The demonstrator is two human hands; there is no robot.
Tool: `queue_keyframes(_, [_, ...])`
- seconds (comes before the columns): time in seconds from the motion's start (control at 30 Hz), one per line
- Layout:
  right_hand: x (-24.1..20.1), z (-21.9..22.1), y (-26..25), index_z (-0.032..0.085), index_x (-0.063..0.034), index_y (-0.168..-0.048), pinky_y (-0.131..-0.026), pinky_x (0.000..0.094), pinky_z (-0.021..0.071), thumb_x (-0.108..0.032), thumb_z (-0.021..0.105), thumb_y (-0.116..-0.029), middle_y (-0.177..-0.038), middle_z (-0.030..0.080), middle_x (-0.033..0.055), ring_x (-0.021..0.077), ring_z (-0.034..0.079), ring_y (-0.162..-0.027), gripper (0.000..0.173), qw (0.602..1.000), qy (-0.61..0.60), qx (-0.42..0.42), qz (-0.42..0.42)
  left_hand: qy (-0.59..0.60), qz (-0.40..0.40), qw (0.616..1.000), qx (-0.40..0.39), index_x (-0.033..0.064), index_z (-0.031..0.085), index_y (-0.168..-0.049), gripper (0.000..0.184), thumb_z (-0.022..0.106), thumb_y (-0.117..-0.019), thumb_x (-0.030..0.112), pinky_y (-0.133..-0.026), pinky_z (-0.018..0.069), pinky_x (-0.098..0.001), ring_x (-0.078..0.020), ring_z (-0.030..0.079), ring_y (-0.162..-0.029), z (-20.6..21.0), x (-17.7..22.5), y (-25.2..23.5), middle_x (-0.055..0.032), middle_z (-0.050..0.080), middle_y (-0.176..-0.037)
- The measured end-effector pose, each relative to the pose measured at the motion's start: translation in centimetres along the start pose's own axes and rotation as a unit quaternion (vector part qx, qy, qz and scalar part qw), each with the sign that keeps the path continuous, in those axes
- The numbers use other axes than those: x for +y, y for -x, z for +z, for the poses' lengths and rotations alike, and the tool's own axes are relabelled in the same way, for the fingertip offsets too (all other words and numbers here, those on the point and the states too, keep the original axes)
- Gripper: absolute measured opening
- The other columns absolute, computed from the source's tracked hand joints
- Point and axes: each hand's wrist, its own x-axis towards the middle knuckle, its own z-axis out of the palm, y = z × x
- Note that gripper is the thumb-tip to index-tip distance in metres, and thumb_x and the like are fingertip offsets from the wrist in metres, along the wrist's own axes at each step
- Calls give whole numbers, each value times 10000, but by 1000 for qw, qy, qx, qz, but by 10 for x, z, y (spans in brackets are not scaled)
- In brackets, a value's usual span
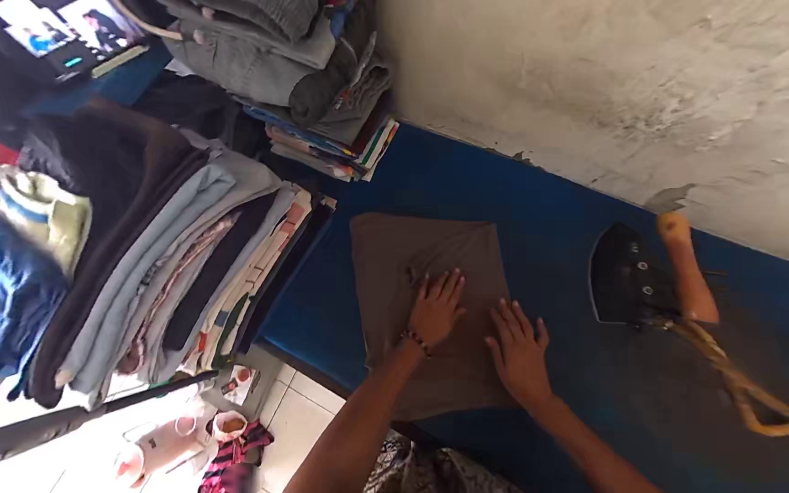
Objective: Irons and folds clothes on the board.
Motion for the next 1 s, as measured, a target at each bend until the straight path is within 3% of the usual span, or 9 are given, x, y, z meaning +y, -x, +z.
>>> queue_keyframes(0.1, [-11,4,-69,632,35,-1353,-1129,681,342,-191,436,-1065,-1501,535,238,477,466,-1416,415,999,-36,5,-17,26,36,999,-2,54,443,-1550,568,466,-1070,356,-1226,201,-596,-325,358,-1515,3,-1,8,-107,393,-1633])
queue_keyframes(0.3, [37,23,-131,295,-82,-1628,-1215,709,42,-488,416,-1076,-1713,219,119,324,119,-1599,695,984,-3,-176,8,27,41,999,4,36,405,-1566,630,512,-1048,380,-1215,176,-641,-323,363,-1512,-8,-4,7,-105,379,-1641])
queue_keyframes(0.43, [67,-77,-116,507,-42,-1504,-1098,804,257,-297,699,-959,-1573,440,244,484,387,-1465,631,991,109,-15,71,1,1,996,90,11,492,-1508,583,539,-1032,345,-1173,230,-692,-364,452,-1453,-31,-35,-6,-128,484,-1570])
queue_keyframes(0.57, [155,-166,-93,318,102,-1521,-968,855,308,-241,804,-888,-1379,464,457,688,424,-1275,869,913,137,28,383,25,-77,997,10,74,362,-1595,629,467,-1066,398,-1191,142,-705,-373,319,-1526,-37,-62,-15,-95,360,-1652])
queue_keyframes(0.67, [169,-167,-100,336,104,-1489,-962,757,422,-290,770,-934,-1256,553,452,612,567,-1163,807,850,17,30,526,38,-93,993,55,96,431,-1566,585,488,-1057,380,-1174,140,-725,-390,349,-1507,-41,-62,-19,-96,411,-1624])
queue_keyframes(0.73, [166,-167,-105,510,71,-1367,-839,486,560,-406,656,-1005,-1116,649,245,294,673,-937,617,814,-90,21,573,36,-109,989,89,114,461,-1552,549,500,-1058,350,-1172,135,-737,-396,348,-1506,-54,-77,-31,-110,428,-1611])
queue_keyframes(0.8, [150,-172,-112,585,-5,-1250,-653,313,566,-530,558,-1019,-898,643,64,113,637,-704,574,792,-186,3,582,18,-133,987,85,125,371,-1599,577,462,-1082,366,-1196,83,-713,-367,249,-1553,-72,-108,-47,-94,336,-1664])
queue_keyframes(0.9, [95,-173,-125,573,23,-1221,-606,316,533,-453,586,-1032,-827,577,74,123,569,-638,512,823,-173,-68,536,-13,-120,988,98,92,344,-1603,570,427,-1102,351,-1183,107,-727,-396,244,-1547,-82,-166,-58,-109,318,-1670])
queue_keyframes(1.0, [31,-143,-139,598,5,-1278,-670,518,580,-314,728,-970,-884,661,209,300,655,-693,463,883,-125,-158,425,-3,-104,990,90,98,325,-1612,566,424,-1106,331,-1169,144,-734,-398,269,-1537,-89,-186,-61,-85,311,-1677])
